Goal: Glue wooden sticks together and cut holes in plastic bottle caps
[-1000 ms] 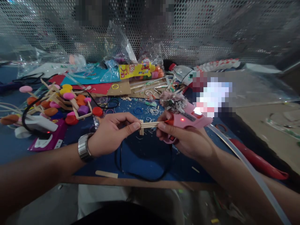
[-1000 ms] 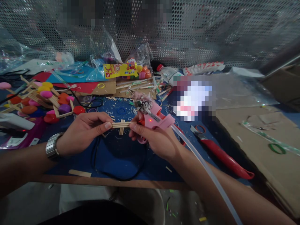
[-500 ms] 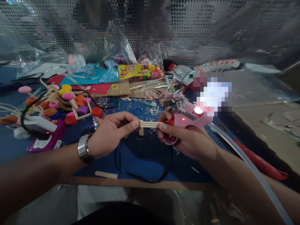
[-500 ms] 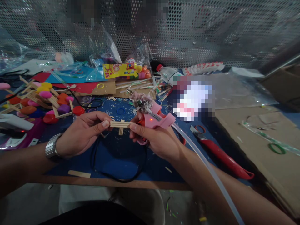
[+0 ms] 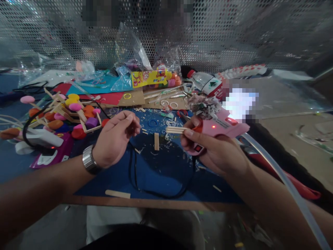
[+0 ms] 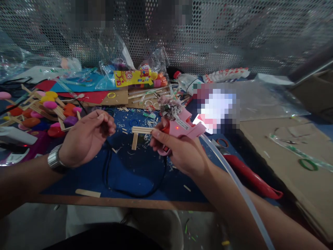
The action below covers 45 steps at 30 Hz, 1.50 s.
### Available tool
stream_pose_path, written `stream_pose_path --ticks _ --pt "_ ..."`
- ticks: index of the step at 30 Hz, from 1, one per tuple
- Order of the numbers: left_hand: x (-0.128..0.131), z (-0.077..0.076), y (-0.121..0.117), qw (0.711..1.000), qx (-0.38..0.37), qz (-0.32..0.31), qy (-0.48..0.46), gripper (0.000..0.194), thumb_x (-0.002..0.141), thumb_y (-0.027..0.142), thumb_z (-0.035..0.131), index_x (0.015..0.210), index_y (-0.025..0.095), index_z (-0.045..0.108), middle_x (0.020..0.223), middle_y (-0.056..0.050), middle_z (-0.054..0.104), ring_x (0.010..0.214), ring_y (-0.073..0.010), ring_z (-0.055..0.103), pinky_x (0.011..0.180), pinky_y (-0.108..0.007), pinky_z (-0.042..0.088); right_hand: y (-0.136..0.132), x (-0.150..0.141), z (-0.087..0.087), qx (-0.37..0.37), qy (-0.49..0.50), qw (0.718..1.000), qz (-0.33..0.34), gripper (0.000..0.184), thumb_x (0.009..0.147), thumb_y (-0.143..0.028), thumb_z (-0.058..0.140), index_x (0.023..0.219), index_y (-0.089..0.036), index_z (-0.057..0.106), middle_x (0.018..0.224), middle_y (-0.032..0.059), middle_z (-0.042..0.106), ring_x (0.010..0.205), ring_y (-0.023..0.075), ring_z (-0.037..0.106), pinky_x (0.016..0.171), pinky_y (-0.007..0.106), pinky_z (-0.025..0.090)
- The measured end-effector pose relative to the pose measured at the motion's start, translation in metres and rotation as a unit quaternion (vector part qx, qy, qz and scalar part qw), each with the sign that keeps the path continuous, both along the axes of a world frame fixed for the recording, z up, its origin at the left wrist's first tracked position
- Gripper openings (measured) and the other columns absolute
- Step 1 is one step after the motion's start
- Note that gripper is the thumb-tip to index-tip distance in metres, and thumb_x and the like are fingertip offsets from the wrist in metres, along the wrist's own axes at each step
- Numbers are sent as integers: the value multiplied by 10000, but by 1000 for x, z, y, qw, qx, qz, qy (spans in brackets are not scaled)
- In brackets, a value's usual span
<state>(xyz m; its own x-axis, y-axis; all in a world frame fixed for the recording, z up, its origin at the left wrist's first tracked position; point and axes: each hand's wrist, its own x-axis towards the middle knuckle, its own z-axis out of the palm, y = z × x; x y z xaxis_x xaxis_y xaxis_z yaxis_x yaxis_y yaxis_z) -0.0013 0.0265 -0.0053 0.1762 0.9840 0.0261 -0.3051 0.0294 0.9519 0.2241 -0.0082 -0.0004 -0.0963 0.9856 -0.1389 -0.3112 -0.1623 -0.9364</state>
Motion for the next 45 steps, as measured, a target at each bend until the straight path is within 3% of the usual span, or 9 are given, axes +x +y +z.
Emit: stream_pose_path --ticks 5,8,11,16,21,28,33,38,45 --pt "0 -3 -8 984 100 -45 141 499 981 462 571 573 188 481 672 -28 543 702 -154 518 705 -306 458 -2 -4 -3 -3 -1 1000 26 429 672 -336 906 811 -239 512 699 -53 611 583 115 605 495 233 431" --pt "1 -3 -13 968 140 -77 191 321 994 426 552 842 177 685 812 -56 654 772 -169 582 738 -303 492 -2 -8 -4 2 20 999 45 423 689 -312 896 807 -238 497 708 -65 600 597 105 612 502 214 445" --pt "2 -3 -17 954 183 -105 215 272 942 298 643 1188 190 687 1004 -72 707 856 -164 636 779 -278 523 -3 -10 -3 6 23 998 63 406 702 -321 884 812 -237 503 706 -61 595 599 108 609 504 217 452" --pt "2 -2 -18 907 314 -119 253 244 933 239 671 1164 208 742 978 -83 721 912 -177 652 808 -291 520 -5 -8 -7 -18 -34 995 95 369 713 -423 868 826 -216 584 696 -20 634 596 127 594 493 235 425" --pt "3 1 -19 888 369 -139 238 254 927 219 687 1171 253 748 985 -72 714 908 -170 638 826 -295 522 -6 -8 -12 -19 -57 989 132 392 732 -514 849 841 -191 656 677 -6 645 581 113 566 484 220 380" --pt "4 1 -22 892 352 -147 240 220 949 291 665 1143 250 760 960 -73 710 897 -176 643 825 -301 530 -6 -8 -14 12 -73 982 176 347 828 -518 777 852 -195 654 708 -3 640 597 112 556 514 227 391" --pt "3 1 -21 903 334 -115 244 260 997 373 582 904 183 732 913 -75 686 894 -169 636 824 -288 515 -6 -10 -11 16 -93 979 181 344 793 -488 818 926 -212 661 717 -12 635 636 125 590 551 231 431" --pt "4 1 -26 920 243 -162 262 359 1055 392 440 841 167 620 693 -16 628 597 -109 579 594 -228 461 -6 -7 -13 40 -41 986 155 259 840 -440 784 917 -238 643 790 -7 622 682 137 594 546 240 427" --pt "7 5 -28 866 292 -186 362 260 1031 261 444 941 178 674 815 -28 691 701 -132 603 686 -241 474 -9 -6 -7 96 -60 980 166 267 839 -327 787 842 -250 531 873 -15 580 689 124 547 571 244 431"
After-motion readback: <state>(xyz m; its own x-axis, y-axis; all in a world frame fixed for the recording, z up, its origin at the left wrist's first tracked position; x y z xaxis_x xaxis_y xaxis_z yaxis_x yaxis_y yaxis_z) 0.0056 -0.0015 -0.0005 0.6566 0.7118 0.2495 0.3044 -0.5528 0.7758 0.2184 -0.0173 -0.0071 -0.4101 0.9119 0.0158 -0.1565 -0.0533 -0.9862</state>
